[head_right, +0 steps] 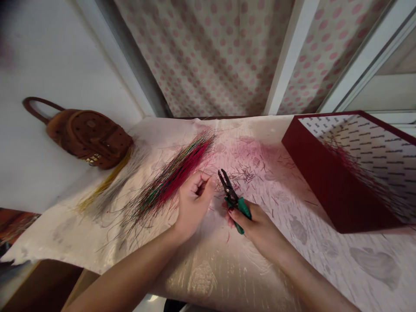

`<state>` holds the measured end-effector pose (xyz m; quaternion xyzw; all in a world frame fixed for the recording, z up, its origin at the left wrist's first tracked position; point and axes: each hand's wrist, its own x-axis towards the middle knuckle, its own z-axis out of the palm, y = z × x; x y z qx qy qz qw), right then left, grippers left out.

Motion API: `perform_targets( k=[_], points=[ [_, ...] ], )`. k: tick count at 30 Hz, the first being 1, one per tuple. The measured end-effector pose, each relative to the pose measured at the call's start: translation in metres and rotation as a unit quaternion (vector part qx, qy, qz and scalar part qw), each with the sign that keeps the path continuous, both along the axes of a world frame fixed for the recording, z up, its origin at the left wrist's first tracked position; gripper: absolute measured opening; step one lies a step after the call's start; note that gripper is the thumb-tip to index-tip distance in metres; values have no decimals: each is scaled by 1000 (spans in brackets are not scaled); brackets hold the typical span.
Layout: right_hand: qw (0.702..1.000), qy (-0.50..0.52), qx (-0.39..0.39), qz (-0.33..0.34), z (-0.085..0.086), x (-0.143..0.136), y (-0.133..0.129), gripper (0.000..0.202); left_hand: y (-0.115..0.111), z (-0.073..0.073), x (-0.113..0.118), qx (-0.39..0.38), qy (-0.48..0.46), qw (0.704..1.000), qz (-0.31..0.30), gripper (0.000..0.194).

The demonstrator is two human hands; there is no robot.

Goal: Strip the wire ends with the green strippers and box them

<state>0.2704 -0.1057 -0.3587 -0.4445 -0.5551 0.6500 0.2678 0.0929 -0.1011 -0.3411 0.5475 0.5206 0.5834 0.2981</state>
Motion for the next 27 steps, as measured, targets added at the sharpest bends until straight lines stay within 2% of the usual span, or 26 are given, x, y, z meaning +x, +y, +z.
perform_targets(
  k=[17,27],
  points=[
    [996,-63,71,1,9,-5,-2,32,0,0,-1,14,70,997,26,34],
    [977,-150,149,-8,6,-4,-1,29,-2,0,0,18,85,996,26,33]
  ],
)
